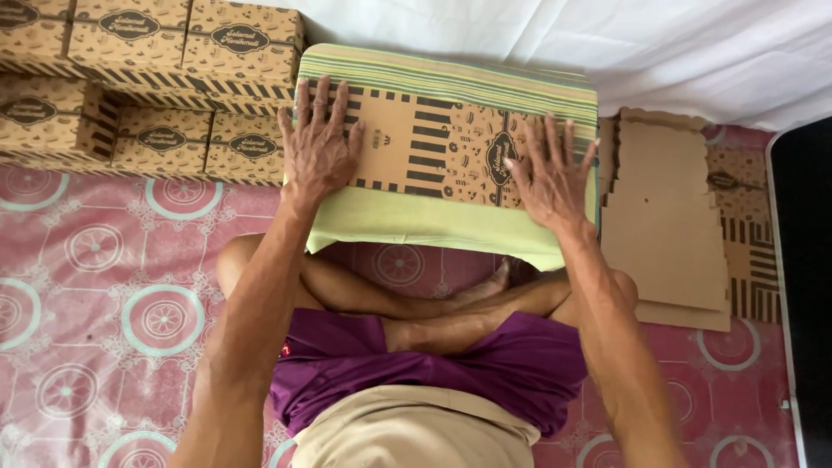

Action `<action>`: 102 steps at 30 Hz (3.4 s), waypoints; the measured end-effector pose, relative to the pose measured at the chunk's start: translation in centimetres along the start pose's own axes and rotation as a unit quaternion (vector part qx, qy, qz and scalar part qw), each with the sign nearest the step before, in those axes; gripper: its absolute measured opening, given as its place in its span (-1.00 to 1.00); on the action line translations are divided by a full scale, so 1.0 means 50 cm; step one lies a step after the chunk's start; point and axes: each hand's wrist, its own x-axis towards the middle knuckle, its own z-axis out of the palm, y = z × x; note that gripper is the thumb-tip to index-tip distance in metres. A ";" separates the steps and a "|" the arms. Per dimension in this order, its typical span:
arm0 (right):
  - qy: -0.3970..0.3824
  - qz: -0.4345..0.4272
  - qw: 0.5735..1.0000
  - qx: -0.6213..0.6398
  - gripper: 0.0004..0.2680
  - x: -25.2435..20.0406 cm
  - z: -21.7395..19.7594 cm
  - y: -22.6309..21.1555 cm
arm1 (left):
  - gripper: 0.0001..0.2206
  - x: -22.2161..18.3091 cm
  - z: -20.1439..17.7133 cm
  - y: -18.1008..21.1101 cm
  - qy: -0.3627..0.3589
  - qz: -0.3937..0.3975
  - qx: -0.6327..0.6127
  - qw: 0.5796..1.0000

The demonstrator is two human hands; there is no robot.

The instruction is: The person is sitting on the floor and manually folding flat cardboard sheets into small boxes, then stacking them.

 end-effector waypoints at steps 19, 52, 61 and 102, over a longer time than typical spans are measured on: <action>0.011 -0.033 0.998 0.045 -0.40 -0.004 0.018 0.010 | -0.39 -0.003 0.000 0.006 0.014 0.013 0.018 1.000; 0.030 -0.041 0.997 0.065 -0.50 -0.012 0.007 0.000 | -0.35 -0.005 0.183 0.347 -0.037 0.164 0.051 0.984; 0.031 -0.032 0.997 0.057 -0.49 -0.010 -0.005 -0.009 | -0.39 -0.077 0.131 0.259 0.014 0.184 0.059 0.981; 0.030 -0.014 0.997 0.068 -0.50 -0.015 -0.009 -0.017 | -0.54 -0.110 0.086 0.305 0.066 0.202 0.088 0.973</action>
